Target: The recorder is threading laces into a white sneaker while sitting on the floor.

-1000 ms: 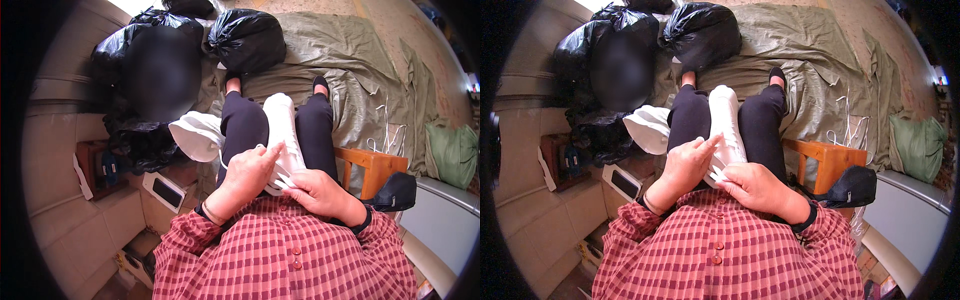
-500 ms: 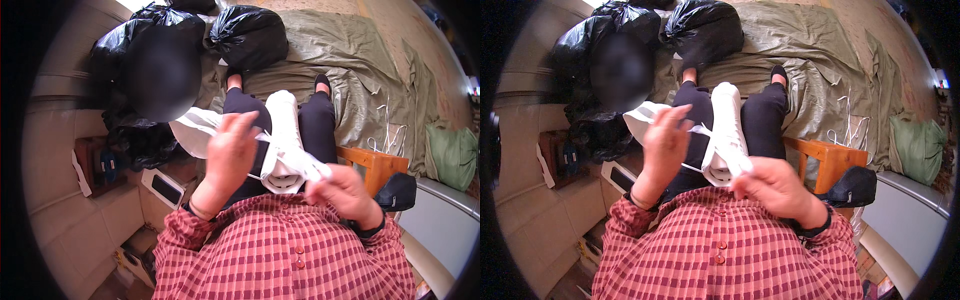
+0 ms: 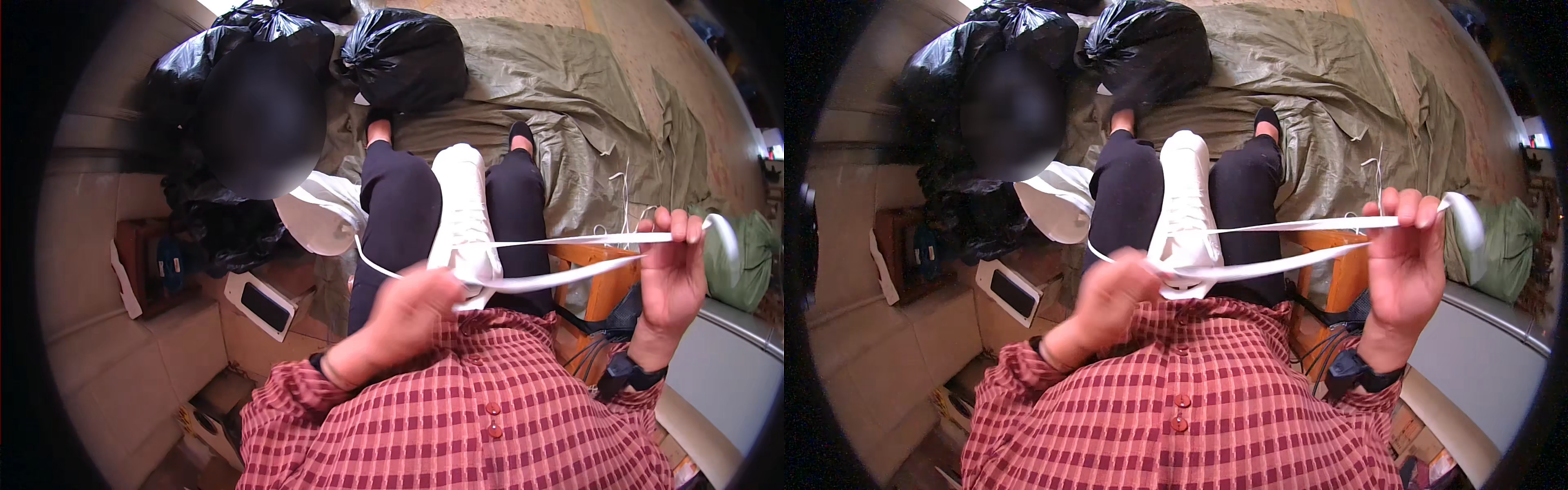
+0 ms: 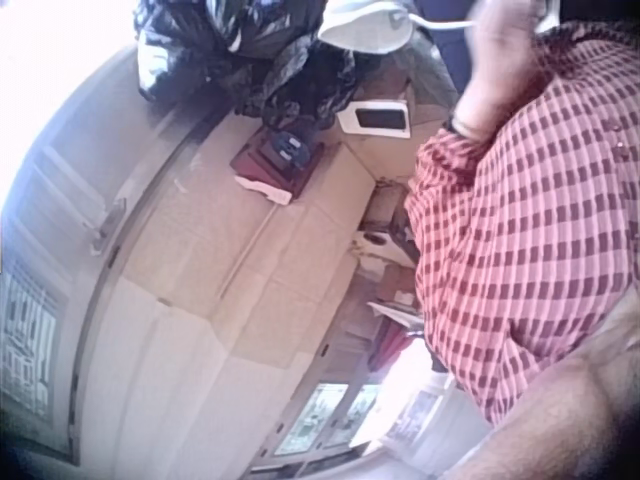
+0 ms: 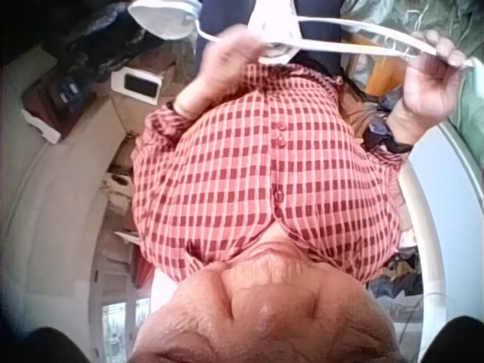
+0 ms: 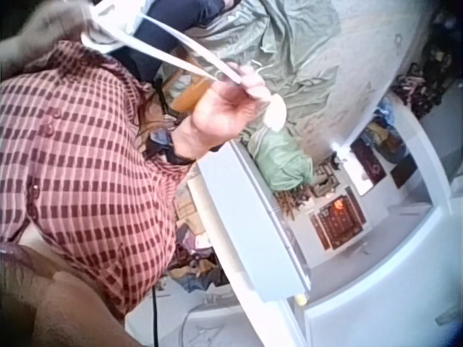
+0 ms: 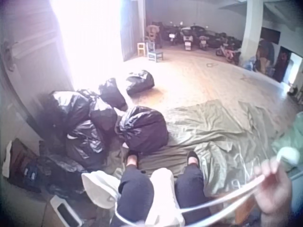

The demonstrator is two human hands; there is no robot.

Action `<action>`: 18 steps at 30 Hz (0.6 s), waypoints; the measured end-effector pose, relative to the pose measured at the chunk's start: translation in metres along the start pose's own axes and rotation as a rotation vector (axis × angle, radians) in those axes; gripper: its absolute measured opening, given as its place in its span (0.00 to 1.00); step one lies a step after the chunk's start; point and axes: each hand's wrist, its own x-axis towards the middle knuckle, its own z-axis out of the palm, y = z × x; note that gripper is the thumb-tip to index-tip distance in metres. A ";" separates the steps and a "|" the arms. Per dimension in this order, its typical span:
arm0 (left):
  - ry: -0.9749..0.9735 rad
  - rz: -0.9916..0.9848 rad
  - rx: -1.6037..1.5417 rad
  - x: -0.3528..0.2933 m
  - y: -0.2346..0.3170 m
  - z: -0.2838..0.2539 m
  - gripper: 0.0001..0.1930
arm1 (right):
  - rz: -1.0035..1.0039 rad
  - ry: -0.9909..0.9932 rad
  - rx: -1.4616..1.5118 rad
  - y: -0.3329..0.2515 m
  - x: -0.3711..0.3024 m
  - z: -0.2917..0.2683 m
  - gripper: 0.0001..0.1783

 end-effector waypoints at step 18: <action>0.329 0.193 0.246 0.015 -0.011 -0.101 0.08 | -0.045 -0.274 -1.124 0.090 -0.005 -0.031 0.06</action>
